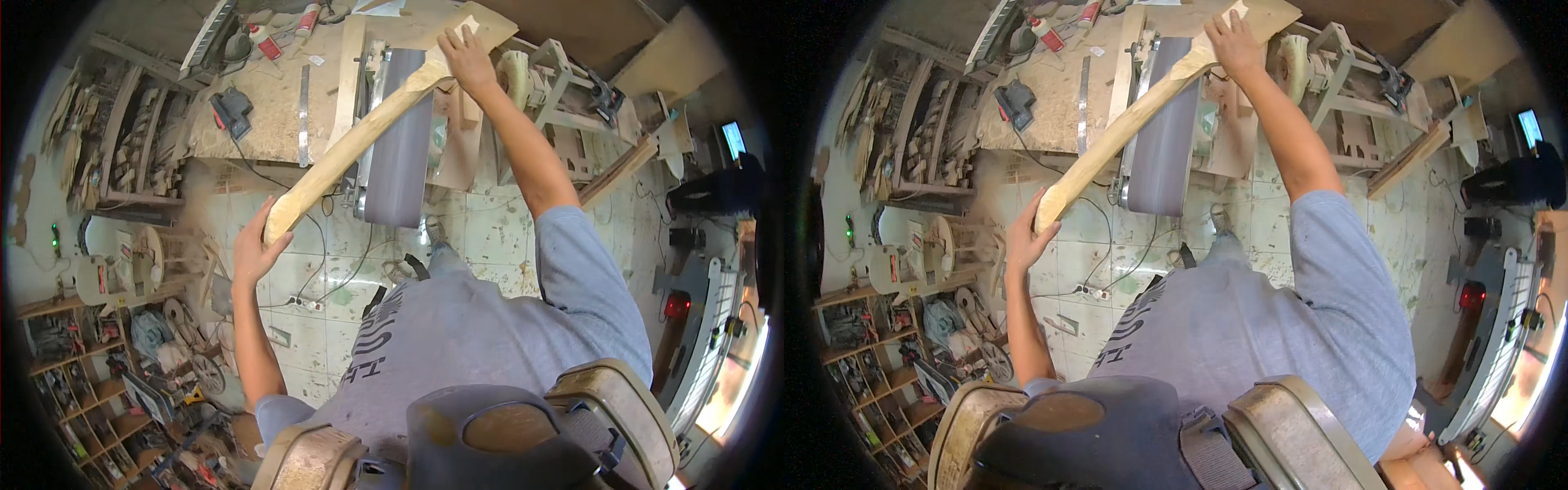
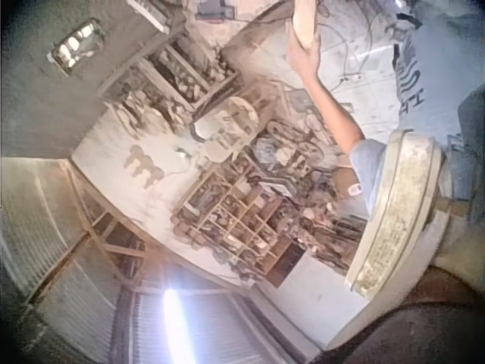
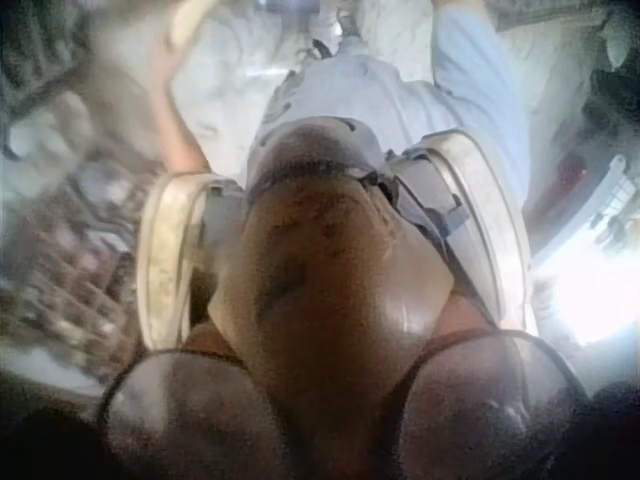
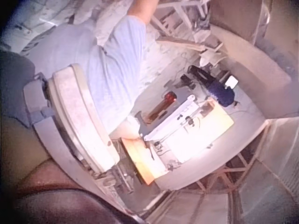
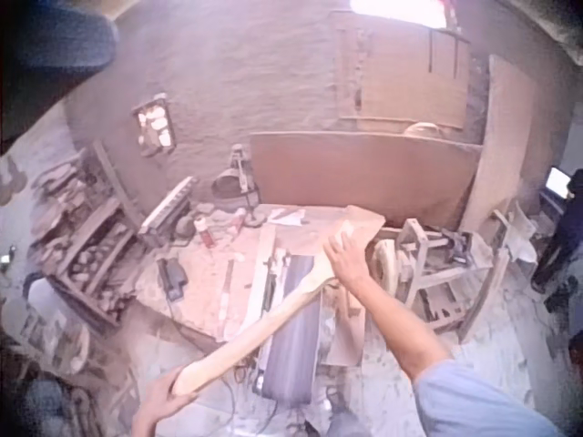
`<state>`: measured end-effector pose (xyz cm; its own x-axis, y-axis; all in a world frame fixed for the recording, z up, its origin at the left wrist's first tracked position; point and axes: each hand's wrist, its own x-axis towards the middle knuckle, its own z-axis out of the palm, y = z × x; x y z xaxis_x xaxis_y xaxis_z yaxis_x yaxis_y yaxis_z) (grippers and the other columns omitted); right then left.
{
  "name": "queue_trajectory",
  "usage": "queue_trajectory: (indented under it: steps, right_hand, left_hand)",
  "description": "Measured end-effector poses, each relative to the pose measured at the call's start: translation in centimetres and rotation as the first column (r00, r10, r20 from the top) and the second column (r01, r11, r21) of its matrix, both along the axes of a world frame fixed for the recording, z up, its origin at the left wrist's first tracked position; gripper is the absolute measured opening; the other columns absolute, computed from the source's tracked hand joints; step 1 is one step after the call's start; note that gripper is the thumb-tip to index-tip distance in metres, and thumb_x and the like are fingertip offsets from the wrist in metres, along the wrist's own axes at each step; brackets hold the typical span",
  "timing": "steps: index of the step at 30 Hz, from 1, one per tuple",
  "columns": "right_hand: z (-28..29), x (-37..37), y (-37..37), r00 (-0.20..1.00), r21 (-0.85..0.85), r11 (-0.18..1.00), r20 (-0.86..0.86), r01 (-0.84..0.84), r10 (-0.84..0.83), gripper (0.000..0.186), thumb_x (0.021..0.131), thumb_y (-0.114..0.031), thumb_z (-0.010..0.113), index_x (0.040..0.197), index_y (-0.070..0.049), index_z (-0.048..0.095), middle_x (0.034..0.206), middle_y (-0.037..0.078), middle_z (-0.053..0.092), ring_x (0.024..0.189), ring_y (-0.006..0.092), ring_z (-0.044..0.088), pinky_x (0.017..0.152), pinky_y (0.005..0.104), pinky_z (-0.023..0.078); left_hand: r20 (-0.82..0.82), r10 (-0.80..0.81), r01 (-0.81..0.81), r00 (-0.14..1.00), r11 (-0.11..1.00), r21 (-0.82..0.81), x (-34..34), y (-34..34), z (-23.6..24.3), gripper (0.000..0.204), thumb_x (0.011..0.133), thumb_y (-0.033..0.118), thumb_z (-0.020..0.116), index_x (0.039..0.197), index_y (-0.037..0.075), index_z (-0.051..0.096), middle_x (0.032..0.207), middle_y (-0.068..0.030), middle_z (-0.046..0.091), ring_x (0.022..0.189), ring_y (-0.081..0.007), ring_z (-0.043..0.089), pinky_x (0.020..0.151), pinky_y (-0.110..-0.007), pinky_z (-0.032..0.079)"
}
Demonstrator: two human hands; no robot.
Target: The person sands a wooden guitar neck using a belt sander, turning the object to sand multiple surfaces. They then walk to a shelving unit, select a replacement sanding belt, and install the new belt onto the machine's rollers before resuming the sanding process on the guitar neck.
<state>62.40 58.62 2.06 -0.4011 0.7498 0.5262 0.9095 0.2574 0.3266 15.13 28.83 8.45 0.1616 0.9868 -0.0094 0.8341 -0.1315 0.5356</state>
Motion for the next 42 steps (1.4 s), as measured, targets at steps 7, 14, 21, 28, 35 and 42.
queue_trajectory:
  steps: [7,14,21,28,35,42]
  right_hand:
    - [0.7,-2.8,-4.4,0.997,0.004,0.998,0.027,0.07,-0.07,0.041,0.093,-0.014,0.052,0.134,-0.01,0.049,0.143,0.01,0.051,0.135,0.0411,0.045,0.107,0.0498,0.04]
    - [1.3,-4.4,-8.1,0.992,0.03,0.993,0.038,0.117,-0.118,0.039,0.093,-0.014,0.052,0.132,-0.01,0.049,0.141,0.01,0.052,0.136,0.0405,0.044,0.109,0.0547,0.036]
    - [2.0,-4.8,-9.9,0.981,0.017,0.985,0.097,0.17,-0.17,0.04,0.094,-0.014,0.052,0.133,-0.01,0.049,0.141,0.01,0.051,0.136,0.0399,0.044,0.11,0.0554,0.034]
    - [0.9,-1.9,-9.0,0.977,-0.001,0.978,0.028,0.209,-0.209,0.045,0.092,-0.011,0.054,0.136,-0.011,0.048,0.142,0.01,0.052,0.137,0.0396,0.044,0.113,0.0563,0.031]
    - [0.8,4.4,-8.7,0.943,-0.032,0.944,0.066,0.329,-0.326,0.041,0.095,-0.016,0.048,0.136,-0.013,0.05,0.144,0.009,0.051,0.139,0.0395,0.043,0.114,0.0595,0.028]
    - [0.7,14.3,-10.1,0.899,-0.082,0.899,0.129,0.429,-0.417,0.046,0.096,-0.013,0.047,0.142,-0.013,0.046,0.148,0.01,0.048,0.141,0.041,0.039,0.116,0.0585,0.026]
  left_hand:
    - [0.016,0.021,-0.02,1.0,0.995,-0.101,-3.3,-1.9,0.7,0.065,0.083,0.034,0.074,0.14,0.009,0.054,0.122,-0.017,0.068,0.111,-0.0319,0.066,0.094,-0.039,0.05]
    - [0.049,0.023,-0.015,0.999,0.99,-0.141,-5.8,-2.9,0.9,0.058,0.089,0.041,0.069,0.136,0.011,0.057,0.113,-0.0159,0.07,0.102,-0.0282,0.068,0.089,-0.036,0.05]
    - [-0.097,0.035,-0.049,0.995,0.989,-0.14,-7.0,-1.3,0.7,0.058,0.095,0.054,0.054,0.135,0.013,0.058,0.112,-0.0174,0.07,0.104,-0.0322,0.067,0.087,-0.038,0.05]
    - [-0.146,-0.041,0.026,0.988,0.994,-0.104,-5.7,2.2,0.2,0.06,0.096,0.058,0.048,0.137,0.015,0.058,0.125,-0.0152,0.067,0.115,-0.0346,0.063,0.094,-0.041,0.048]
    - [-0.19,-0.143,0.153,0.971,0.988,0.036,-1.8,6.4,-1.0,0.063,0.096,0.057,0.049,0.142,0.014,0.053,0.142,-0.0168,0.054,0.133,-0.0324,0.051,0.107,-0.04,0.042]
    - [-0.142,-0.3,0.311,0.943,0.948,0.062,5.8,11.7,-1.0,0.07,0.093,0.057,0.055,0.144,0.009,0.05,0.146,-0.0162,0.051,0.14,-0.032,0.042,0.112,-0.041,0.037]
